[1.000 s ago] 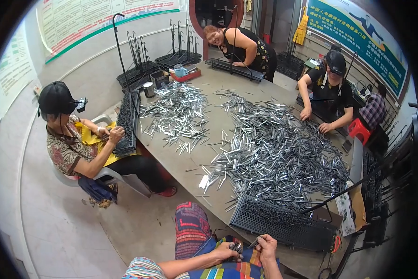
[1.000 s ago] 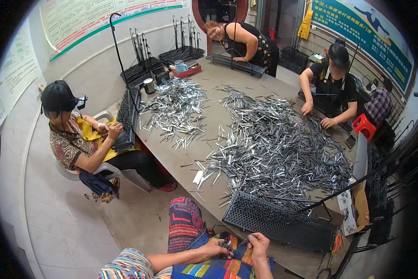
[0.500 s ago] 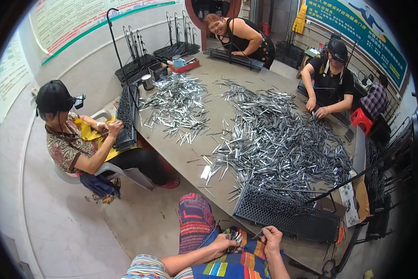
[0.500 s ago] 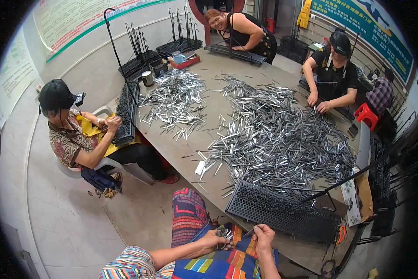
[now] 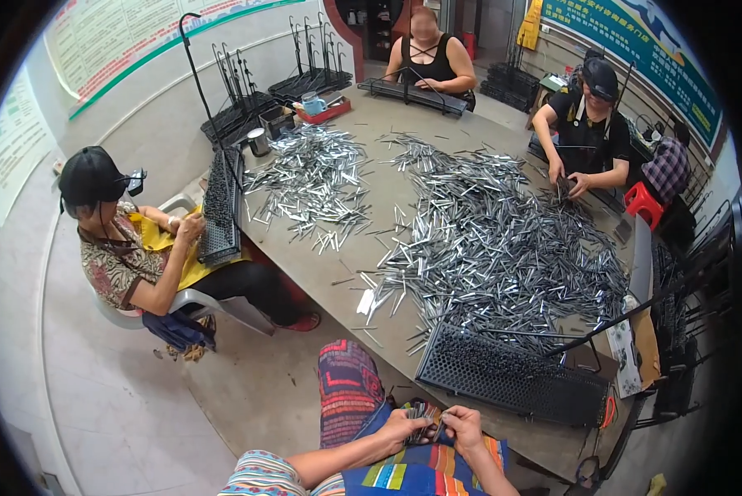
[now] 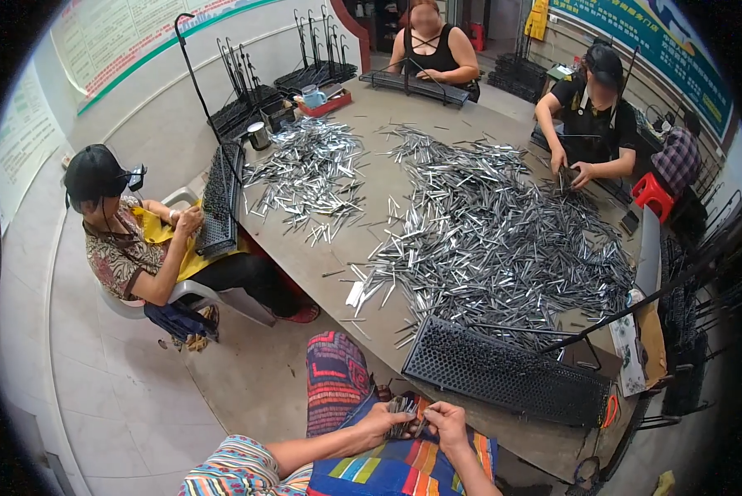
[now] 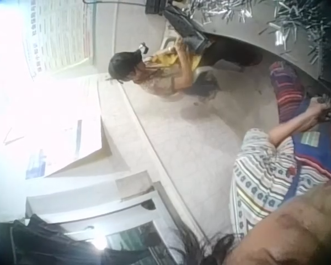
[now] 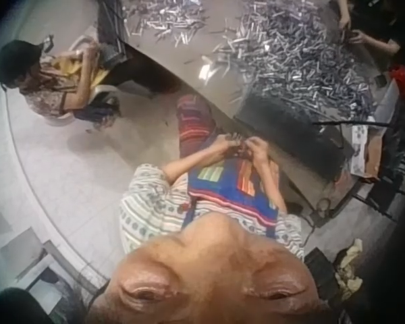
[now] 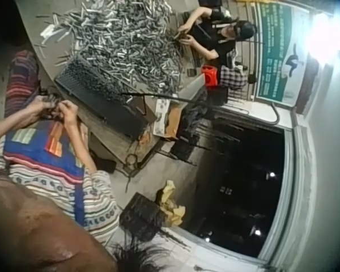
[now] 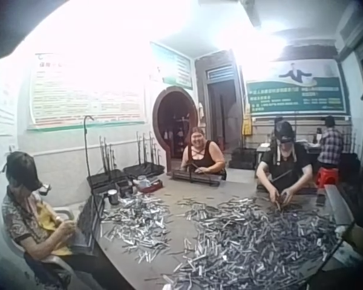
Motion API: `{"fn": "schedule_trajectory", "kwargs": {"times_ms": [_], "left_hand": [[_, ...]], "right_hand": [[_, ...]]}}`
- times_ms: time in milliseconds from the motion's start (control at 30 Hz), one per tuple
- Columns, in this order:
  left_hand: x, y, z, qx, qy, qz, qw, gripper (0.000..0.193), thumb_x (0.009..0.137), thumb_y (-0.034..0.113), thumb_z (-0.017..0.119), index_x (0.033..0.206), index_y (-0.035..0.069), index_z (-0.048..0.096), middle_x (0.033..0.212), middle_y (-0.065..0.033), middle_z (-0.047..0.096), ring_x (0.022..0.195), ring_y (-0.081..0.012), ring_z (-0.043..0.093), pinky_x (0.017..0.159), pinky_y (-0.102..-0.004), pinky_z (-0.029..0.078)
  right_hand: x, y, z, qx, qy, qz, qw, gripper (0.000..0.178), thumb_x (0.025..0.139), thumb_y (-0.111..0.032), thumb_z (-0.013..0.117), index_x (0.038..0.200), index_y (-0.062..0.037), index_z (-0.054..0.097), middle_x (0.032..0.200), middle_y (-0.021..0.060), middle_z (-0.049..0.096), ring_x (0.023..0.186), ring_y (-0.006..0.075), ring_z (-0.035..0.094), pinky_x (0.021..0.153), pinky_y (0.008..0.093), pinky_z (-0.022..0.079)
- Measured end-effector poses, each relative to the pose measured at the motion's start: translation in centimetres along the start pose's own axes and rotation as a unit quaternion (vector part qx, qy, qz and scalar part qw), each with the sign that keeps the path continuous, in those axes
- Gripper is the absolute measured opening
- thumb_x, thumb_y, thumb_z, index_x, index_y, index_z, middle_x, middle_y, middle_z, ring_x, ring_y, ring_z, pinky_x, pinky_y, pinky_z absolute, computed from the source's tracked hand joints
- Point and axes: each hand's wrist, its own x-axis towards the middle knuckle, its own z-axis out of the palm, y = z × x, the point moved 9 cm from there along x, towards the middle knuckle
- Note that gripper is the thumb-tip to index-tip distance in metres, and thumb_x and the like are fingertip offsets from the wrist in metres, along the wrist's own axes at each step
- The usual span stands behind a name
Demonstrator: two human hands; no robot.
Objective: Inserting thin metal strips into a perforated metal plate.
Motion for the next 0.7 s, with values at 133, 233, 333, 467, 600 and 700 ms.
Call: {"fn": "schedule_trajectory", "kwargs": {"times_ms": [133,233,333,467,600,700], "left_hand": [[0.9,-0.1,0.0,0.036,0.004,0.006,0.999,0.009,0.085,0.009,0.067,0.091,0.002,0.065,0.079,-0.0067,0.067,0.063,-0.0139,0.064,0.052,-0.0251,0.054],[1.3,-0.1,0.2,0.013,0.023,0.007,1.000,0.010,0.084,0.009,0.068,0.092,0.004,0.066,0.078,-0.0056,0.067,0.061,-0.0129,0.063,0.051,-0.0261,0.053],[1.1,0.3,0.8,-0.007,0.030,0.006,1.000,0.010,0.083,0.009,0.069,0.092,0.005,0.066,0.077,-0.0049,0.067,0.060,-0.0124,0.063,0.051,-0.0264,0.053],[1.3,-0.2,0.9,0.018,0.009,0.002,1.000,0.011,0.081,0.008,0.071,0.091,0.005,0.066,0.076,-0.0039,0.066,0.060,-0.0126,0.062,0.051,-0.0263,0.053],[1.9,-0.8,0.9,0.037,-0.015,-0.001,0.999,0.009,0.081,0.007,0.069,0.090,0.005,0.066,0.075,-0.0038,0.066,0.061,-0.0125,0.061,0.050,-0.0257,0.052],[2.4,-0.6,0.9,0.047,-0.017,0.002,0.999,0.009,0.082,0.008,0.068,0.089,0.004,0.066,0.076,-0.0046,0.066,0.061,-0.0130,0.061,0.050,-0.0256,0.052]], "right_hand": [[0.0,-0.2,0.3,0.009,0.001,0.012,1.000,0.004,0.081,-0.002,0.067,0.080,0.0016,0.066,0.064,0.0028,0.061,0.046,0.0070,0.049,0.042,0.0201,0.037],[0.2,-0.5,0.2,0.027,0.010,0.008,1.000,0.004,0.082,-0.002,0.066,0.081,0.0020,0.067,0.065,0.0028,0.062,0.046,0.0066,0.049,0.043,0.0200,0.037],[0.6,-0.4,-0.4,0.023,0.024,-0.004,0.999,0.004,0.082,-0.001,0.066,0.081,0.0025,0.067,0.065,0.0032,0.063,0.046,0.0065,0.049,0.043,0.0200,0.037],[0.5,-1.3,-0.1,-0.015,0.040,-0.014,0.999,0.004,0.080,0.000,0.067,0.081,0.0038,0.068,0.065,0.0044,0.063,0.045,0.0069,0.048,0.043,0.0197,0.036],[0.3,-0.3,-0.4,-0.041,0.044,-0.012,0.998,0.004,0.077,0.001,0.068,0.079,0.0049,0.068,0.064,0.0048,0.064,0.046,0.0064,0.048,0.043,0.0197,0.036],[0.5,-0.8,-0.1,-0.043,0.044,-0.019,0.998,0.004,0.077,0.001,0.068,0.079,0.0048,0.068,0.064,0.0047,0.063,0.046,0.0065,0.048,0.043,0.0196,0.036]]}}
